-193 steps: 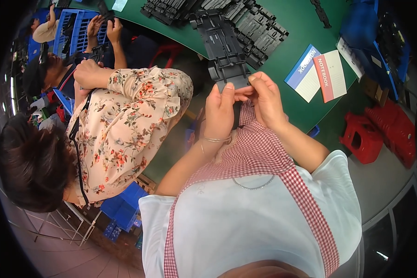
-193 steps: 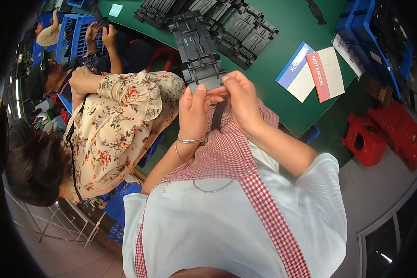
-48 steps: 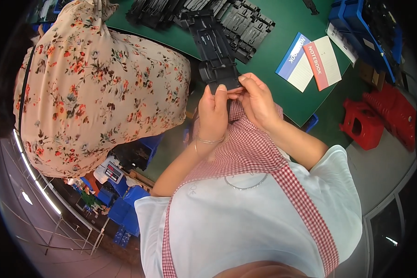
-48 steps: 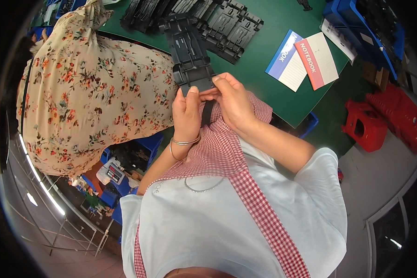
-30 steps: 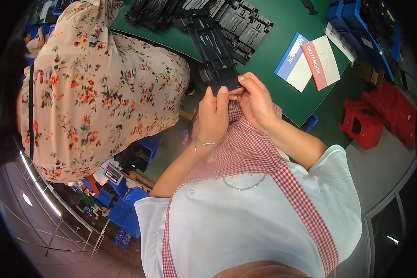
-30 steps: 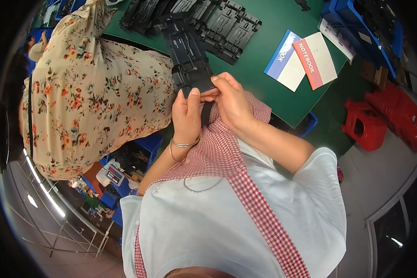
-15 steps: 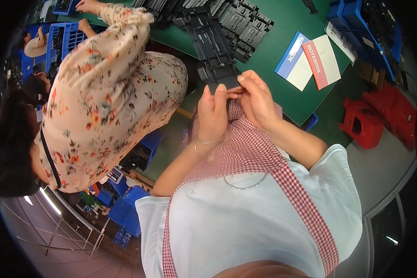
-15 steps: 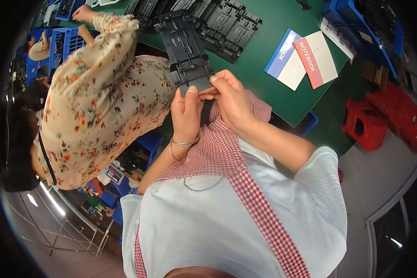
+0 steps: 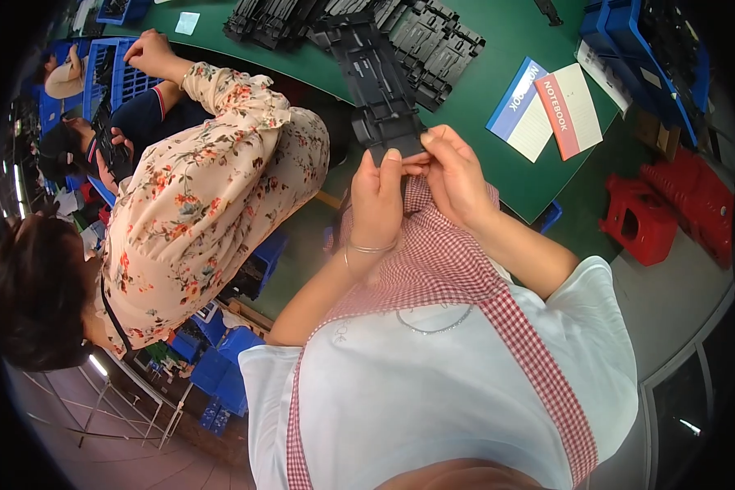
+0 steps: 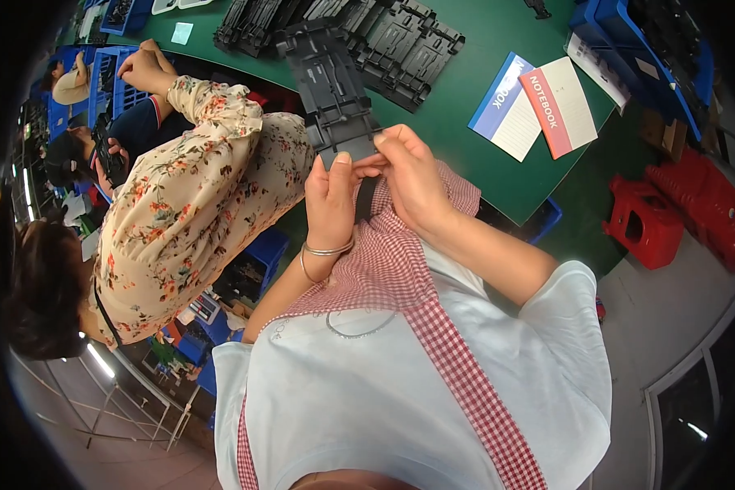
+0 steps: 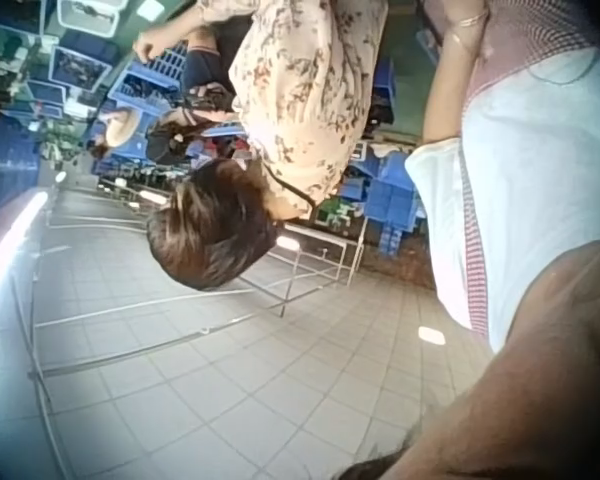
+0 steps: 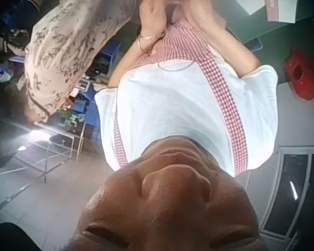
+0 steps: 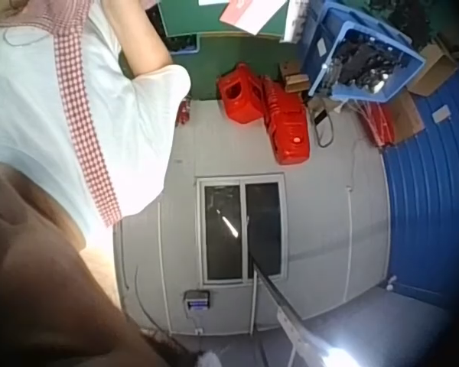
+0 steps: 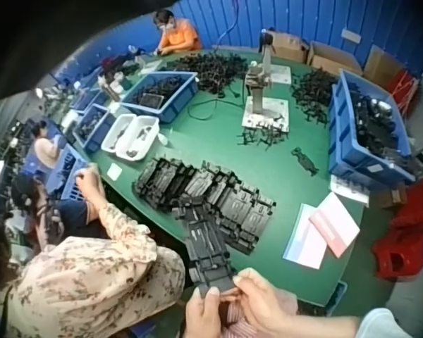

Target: The person picks up plastic toy car chassis parts from the table by hand, turns them over, and holds and compares them while pointing at different sections.

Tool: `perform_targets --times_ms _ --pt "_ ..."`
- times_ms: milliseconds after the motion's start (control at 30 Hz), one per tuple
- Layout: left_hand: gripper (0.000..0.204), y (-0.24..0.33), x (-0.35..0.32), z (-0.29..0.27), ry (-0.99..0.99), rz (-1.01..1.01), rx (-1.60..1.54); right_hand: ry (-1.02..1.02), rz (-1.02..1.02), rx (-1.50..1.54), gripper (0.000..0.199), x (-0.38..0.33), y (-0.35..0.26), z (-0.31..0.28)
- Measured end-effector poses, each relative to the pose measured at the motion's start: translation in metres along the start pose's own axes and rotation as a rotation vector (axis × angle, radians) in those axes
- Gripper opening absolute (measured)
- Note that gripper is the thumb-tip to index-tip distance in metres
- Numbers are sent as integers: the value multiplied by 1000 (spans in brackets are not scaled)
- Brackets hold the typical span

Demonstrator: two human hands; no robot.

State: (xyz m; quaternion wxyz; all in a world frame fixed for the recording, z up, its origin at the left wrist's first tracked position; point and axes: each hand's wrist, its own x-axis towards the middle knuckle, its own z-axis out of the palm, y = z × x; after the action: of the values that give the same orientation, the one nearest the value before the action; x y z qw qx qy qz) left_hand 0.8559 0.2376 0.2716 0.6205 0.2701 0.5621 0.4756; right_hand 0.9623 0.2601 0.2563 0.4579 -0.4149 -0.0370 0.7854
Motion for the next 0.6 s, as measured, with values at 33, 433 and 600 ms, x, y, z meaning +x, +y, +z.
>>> perform_targets --times_ms 33,433,600 --pt "23 0 3 0 34 -25 -58 1 -13 -16 8 1 0 1" --pt "23 2 -1 -1 -11 18 -34 -6 -56 0 10 3 7 -6" --pt "23 -2 1 -5 -29 18 -35 18 -33 6 10 3 6 0"
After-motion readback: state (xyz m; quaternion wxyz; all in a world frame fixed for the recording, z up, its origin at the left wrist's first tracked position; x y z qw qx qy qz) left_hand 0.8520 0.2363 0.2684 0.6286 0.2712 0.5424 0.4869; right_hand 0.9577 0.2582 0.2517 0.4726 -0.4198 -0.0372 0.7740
